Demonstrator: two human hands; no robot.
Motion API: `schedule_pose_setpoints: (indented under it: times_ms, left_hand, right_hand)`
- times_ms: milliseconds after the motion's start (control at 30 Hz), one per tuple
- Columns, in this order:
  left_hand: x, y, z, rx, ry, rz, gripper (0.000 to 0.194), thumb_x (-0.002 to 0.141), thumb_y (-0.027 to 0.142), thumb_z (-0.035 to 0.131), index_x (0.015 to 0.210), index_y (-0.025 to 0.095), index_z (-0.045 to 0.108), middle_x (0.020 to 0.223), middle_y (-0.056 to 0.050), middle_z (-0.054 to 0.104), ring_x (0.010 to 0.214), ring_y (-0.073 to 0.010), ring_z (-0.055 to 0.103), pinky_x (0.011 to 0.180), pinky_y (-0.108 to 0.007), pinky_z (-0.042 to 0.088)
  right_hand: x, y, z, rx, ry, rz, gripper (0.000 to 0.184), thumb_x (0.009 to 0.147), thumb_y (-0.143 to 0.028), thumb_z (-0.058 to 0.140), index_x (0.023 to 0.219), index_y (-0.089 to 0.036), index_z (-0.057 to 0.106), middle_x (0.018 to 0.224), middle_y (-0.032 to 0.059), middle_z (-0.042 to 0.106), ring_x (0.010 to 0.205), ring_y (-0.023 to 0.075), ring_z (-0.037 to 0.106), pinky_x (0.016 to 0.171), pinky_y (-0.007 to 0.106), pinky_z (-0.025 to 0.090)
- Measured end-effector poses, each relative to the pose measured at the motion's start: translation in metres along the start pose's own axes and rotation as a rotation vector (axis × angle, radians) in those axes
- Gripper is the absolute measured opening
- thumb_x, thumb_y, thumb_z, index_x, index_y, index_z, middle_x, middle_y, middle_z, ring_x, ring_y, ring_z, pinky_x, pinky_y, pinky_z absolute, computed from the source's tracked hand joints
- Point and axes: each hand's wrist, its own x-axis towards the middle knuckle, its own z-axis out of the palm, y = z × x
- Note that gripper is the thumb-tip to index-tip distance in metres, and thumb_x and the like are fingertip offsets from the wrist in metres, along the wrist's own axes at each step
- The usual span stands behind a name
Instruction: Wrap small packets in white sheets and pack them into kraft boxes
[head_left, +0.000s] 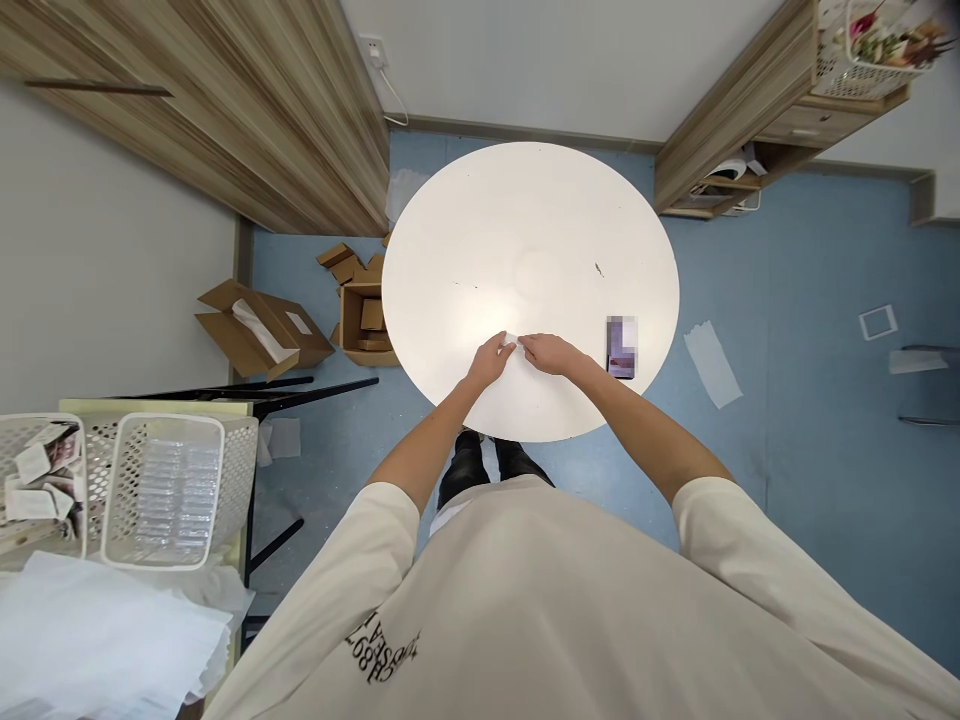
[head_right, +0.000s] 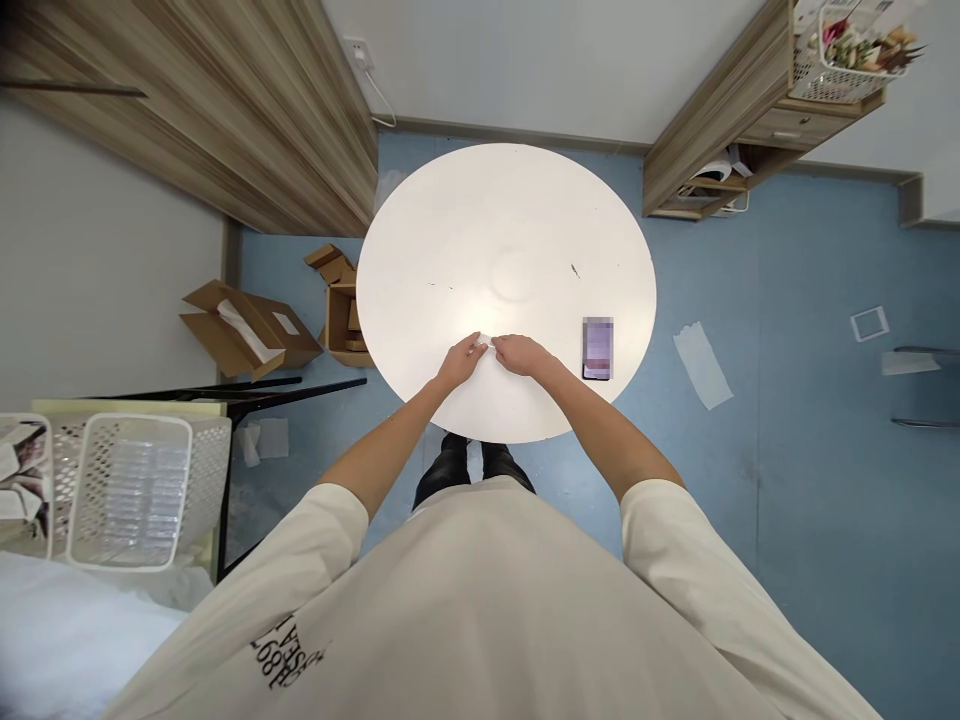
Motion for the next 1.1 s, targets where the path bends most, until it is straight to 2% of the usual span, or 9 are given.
schedule_pose_setpoints:
  times_ms: [233,367,533,667,800,933,1000,1100]
  left_hand:
    - [0.002,0.003,0.001,0.074,-0.042,-0.014,0.059,0.103,0.048,0.054,0.153,0.018,0.049,0.148,-0.013,0.062,0.133,-0.0270,0.059,0.111,-0.038,0.045]
    - [0.002,0.005,0.003,0.056,-0.030,-0.034,0.064,0.104,0.049,0.054,0.158,0.018,0.042,0.150,-0.014,0.059,0.138,-0.0277,0.056,0.111,-0.038,0.046]
    - [0.003,-0.001,0.006,-0.013,-0.026,-0.042,0.079,0.102,0.046,0.058,0.167,0.026,0.019,0.157,-0.013,0.052,0.138,-0.0260,0.056,0.109,-0.038,0.046]
    - [0.000,-0.012,0.007,-0.030,-0.020,-0.031,0.087,0.100,0.040,0.061,0.168,0.028,0.009,0.158,-0.014,0.051,0.137,-0.0263,0.056,0.108,-0.040,0.047]
    - [-0.009,-0.025,0.010,-0.001,-0.009,0.044,0.087,0.099,0.037,0.062,0.168,0.029,0.010,0.158,-0.013,0.050,0.136,-0.0267,0.056,0.108,-0.042,0.047]
    - [-0.017,-0.035,0.015,0.101,0.008,0.115,0.085,0.098,0.033,0.063,0.167,0.029,0.013,0.156,-0.014,0.050,0.131,-0.0288,0.058,0.108,-0.046,0.047]
    - [-0.020,-0.040,0.017,0.170,0.026,0.148,0.084,0.097,0.031,0.063,0.167,0.028,0.016,0.153,-0.015,0.052,0.129,-0.0302,0.058,0.108,-0.049,0.046]
    - [-0.021,-0.046,0.018,0.260,0.035,0.189,0.081,0.097,0.029,0.064,0.165,0.027,0.021,0.147,-0.015,0.055,0.127,-0.0324,0.057,0.109,-0.053,0.046]
  right_hand:
    - [-0.005,-0.011,-0.006,-0.136,-0.097,0.039,0.045,0.105,-0.018,0.037,0.148,-0.013,0.047,0.132,0.0188,0.068,0.114,0.0314,0.067,0.087,0.038,0.051]
    - [-0.006,-0.014,-0.003,-0.148,-0.088,0.077,0.047,0.104,-0.017,0.037,0.151,-0.011,0.044,0.140,0.0207,0.063,0.125,0.0328,0.062,0.092,0.039,0.051]
    - [-0.006,-0.010,0.001,-0.094,-0.071,0.062,0.050,0.102,-0.014,0.037,0.151,-0.011,0.045,0.145,0.0208,0.060,0.131,0.0338,0.058,0.097,0.042,0.050]
    - [-0.006,-0.002,-0.002,0.024,-0.046,0.067,0.048,0.101,-0.017,0.041,0.149,-0.015,0.051,0.141,0.0174,0.063,0.123,0.0323,0.063,0.098,0.042,0.049]
    - [-0.002,0.004,-0.005,0.212,0.102,0.102,0.038,0.103,-0.024,0.041,0.136,-0.021,0.061,0.125,0.0108,0.071,0.106,0.0279,0.067,0.092,0.040,0.050]
    - [0.013,0.008,0.006,0.458,0.344,0.319,0.037,0.107,-0.038,0.033,0.119,-0.024,0.064,0.107,0.0060,0.073,0.090,0.0232,0.065,0.082,0.037,0.051]
    - [0.022,0.009,0.014,0.531,0.422,0.421,0.039,0.106,-0.042,0.032,0.113,-0.024,0.066,0.107,0.0066,0.071,0.093,0.0227,0.063,0.085,0.037,0.051]
    - [0.032,0.010,0.024,0.546,0.487,0.463,0.041,0.105,-0.045,0.034,0.111,-0.023,0.068,0.116,0.0102,0.068,0.110,0.0243,0.060,0.097,0.039,0.049]
